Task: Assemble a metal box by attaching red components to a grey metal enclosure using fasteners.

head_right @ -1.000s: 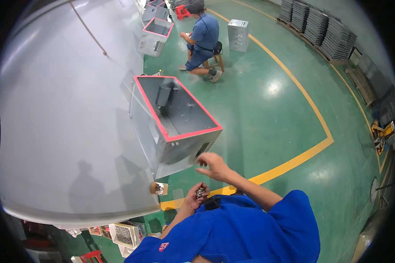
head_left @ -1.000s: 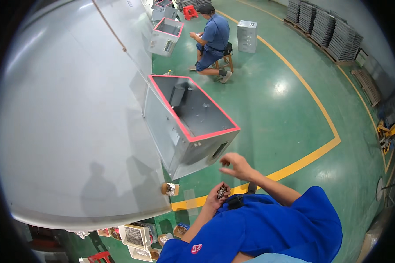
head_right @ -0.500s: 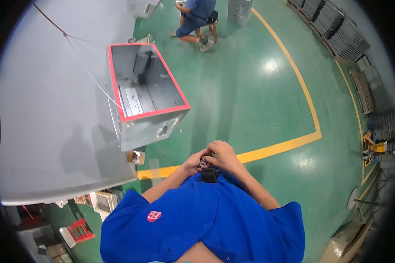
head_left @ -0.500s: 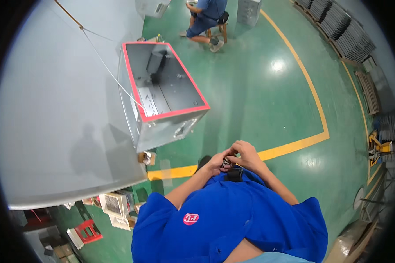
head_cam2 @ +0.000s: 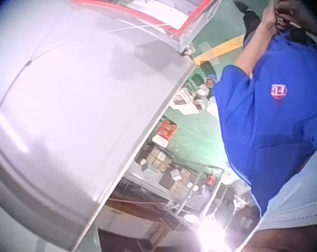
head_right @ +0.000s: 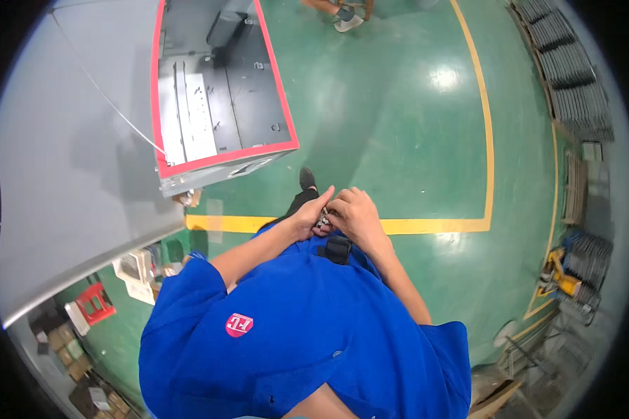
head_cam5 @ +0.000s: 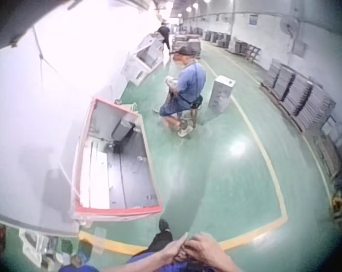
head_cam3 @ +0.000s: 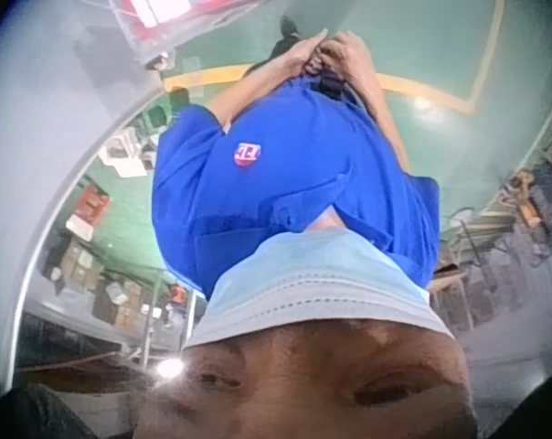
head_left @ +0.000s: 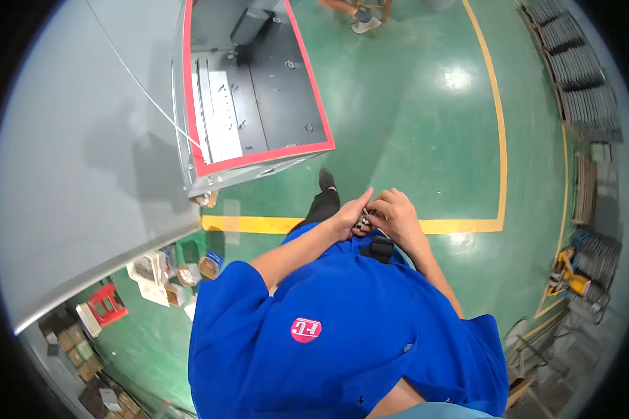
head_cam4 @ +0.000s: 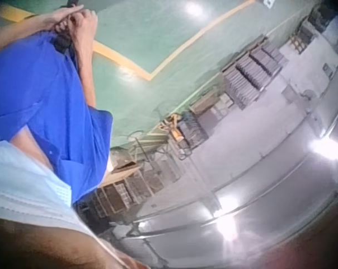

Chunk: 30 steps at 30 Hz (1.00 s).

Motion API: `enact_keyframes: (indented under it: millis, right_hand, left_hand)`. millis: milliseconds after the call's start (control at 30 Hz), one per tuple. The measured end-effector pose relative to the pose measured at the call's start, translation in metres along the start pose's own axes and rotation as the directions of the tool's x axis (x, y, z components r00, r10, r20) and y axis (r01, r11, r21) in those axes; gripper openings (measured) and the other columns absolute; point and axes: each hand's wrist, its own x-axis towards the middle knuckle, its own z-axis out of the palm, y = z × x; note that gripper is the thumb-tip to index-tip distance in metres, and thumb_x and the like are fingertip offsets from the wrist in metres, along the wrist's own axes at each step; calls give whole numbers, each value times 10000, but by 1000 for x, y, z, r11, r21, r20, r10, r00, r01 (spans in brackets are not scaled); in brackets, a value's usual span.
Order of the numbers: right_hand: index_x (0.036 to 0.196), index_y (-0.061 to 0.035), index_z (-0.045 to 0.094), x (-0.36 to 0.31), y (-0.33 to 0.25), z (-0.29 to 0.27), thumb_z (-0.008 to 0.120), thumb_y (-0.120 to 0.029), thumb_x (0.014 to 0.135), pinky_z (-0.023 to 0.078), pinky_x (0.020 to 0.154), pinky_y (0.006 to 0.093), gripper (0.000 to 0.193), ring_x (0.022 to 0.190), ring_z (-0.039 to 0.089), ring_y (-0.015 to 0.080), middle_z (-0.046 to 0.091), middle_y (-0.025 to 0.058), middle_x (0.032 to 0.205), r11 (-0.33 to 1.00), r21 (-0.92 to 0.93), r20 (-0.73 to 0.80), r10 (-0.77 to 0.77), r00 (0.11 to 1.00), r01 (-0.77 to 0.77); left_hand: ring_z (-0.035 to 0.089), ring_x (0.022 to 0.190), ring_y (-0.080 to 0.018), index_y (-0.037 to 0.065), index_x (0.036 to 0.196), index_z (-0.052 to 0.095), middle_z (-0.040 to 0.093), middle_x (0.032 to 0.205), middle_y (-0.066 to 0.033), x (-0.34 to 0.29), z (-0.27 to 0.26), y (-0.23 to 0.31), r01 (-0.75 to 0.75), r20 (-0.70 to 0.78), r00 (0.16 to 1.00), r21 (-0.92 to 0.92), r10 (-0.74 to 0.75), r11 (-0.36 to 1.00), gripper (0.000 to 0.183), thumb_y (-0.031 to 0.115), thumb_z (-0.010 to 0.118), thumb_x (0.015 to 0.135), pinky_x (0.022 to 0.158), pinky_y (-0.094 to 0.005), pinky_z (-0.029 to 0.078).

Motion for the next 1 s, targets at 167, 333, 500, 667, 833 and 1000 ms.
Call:
enact_keyframes:
  millis: [167, 333, 500, 667, 833, 1000]
  right_hand:
    - [753, -67, 618, 55, 24, -24, 705, -78, 629, 426, 665, 358, 151, 713, 524, 242, 569, 48, 715, 999, -50, 98, -15, 995, 19]
    - [721, -69, 598, 111, 36, -37, 690, -84, 630, 404, 656, 347, 131, 698, 512, 226, 565, 46, 705, 992, -23, 149, -122, 981, 126]
    - [730, -72, 608, 149, 62, -42, 700, -60, 615, 410, 648, 338, 148, 683, 520, 217, 578, 33, 699, 968, 115, 188, -243, 952, 224]
    - [724, -65, 607, 192, 104, -57, 697, -87, 623, 412, 655, 355, 138, 712, 530, 231, 564, 42, 704, 910, 301, 282, -372, 884, 286]
    - [734, -71, 596, 243, 148, -90, 679, -93, 646, 419, 664, 360, 123, 726, 541, 242, 561, 52, 700, 839, 415, 416, -520, 746, 353]
    - [732, -71, 551, 280, 180, -111, 662, -90, 657, 420, 674, 366, 135, 723, 543, 250, 549, 64, 692, 752, 526, 484, -649, 587, 397]
  left_hand:
    - [397, 399, -81, 91, 714, 529, 490, 569, -35, 19, 8, 51, -57, 27, 998, -8, 58, 998, 593, 646, 390, 870, 325, -194, 225]
    - [385, 402, -81, 99, 686, 525, 486, 576, -35, 32, 3, 92, -149, -9, 989, -58, 149, 987, 579, 636, 410, 869, 334, -199, 213]
    - [382, 442, -76, 122, 709, 538, 419, 559, 20, 38, 7, 121, -198, -62, 980, -152, 191, 968, 452, 529, 473, 894, 344, -204, 188]
    - [363, 432, -63, 133, 768, 527, 418, 574, 25, 65, 18, 149, -301, -126, 953, -325, 274, 897, 313, 374, 425, 939, 340, -201, 179]
    - [385, 440, -45, 138, 824, 533, 453, 619, 37, 112, 35, 160, -443, -107, 886, -482, 451, 756, 251, 313, 397, 942, 346, -191, 219]
    - [381, 485, -50, 136, 865, 535, 474, 694, 39, 143, 64, 174, -611, -351, 792, -430, 501, 665, 246, 309, 382, 947, 371, -191, 197]
